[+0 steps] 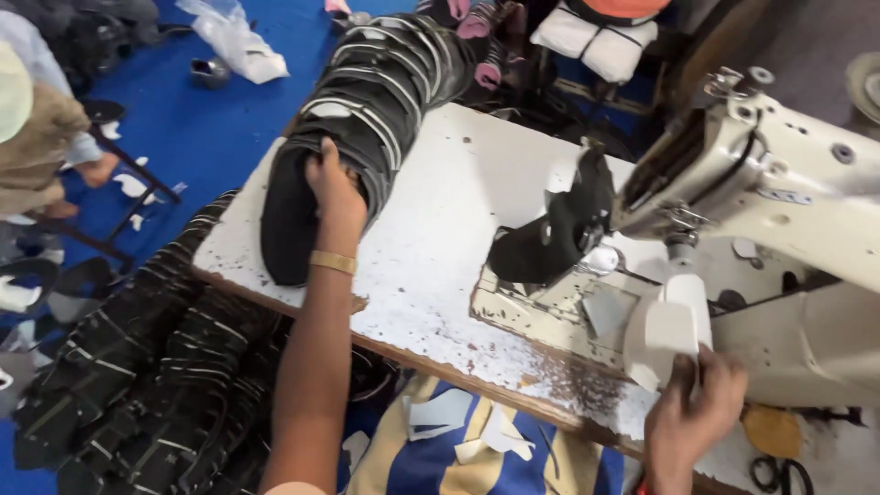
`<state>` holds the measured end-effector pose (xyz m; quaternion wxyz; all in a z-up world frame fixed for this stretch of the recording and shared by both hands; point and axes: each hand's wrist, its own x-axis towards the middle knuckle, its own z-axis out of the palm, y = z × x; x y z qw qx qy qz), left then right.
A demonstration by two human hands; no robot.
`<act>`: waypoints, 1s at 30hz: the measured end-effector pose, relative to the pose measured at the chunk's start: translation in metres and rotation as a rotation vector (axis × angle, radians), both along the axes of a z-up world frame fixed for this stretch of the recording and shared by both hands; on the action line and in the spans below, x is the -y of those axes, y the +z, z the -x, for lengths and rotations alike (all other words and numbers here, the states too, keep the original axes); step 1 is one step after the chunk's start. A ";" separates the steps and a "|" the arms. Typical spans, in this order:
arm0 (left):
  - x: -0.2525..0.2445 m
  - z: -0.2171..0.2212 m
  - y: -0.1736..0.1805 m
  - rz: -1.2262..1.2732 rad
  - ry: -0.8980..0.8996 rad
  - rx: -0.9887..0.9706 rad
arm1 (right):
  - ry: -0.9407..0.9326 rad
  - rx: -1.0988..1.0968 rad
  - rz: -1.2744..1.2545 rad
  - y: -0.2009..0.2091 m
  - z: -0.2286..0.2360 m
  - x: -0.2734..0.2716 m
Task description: The person uses a sewing machine to stitch white insoles into black sandals. They repeatedly pick up a sandal from a stack, place it under the needle, sew the insole, and then move the finished sandal aside.
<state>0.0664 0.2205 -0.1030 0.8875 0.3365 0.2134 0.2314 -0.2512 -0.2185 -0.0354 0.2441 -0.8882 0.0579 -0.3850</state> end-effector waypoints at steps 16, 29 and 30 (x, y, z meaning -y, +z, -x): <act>0.063 0.153 0.093 -0.689 0.238 0.037 | 0.257 -0.532 -0.844 -0.036 0.026 -0.095; 0.084 0.301 0.102 -1.406 -0.095 0.099 | 0.800 -0.790 -0.511 -0.005 -0.013 -0.135; 0.084 0.304 0.076 -1.403 -0.116 0.096 | 0.784 -0.800 -0.521 -0.012 -0.012 -0.131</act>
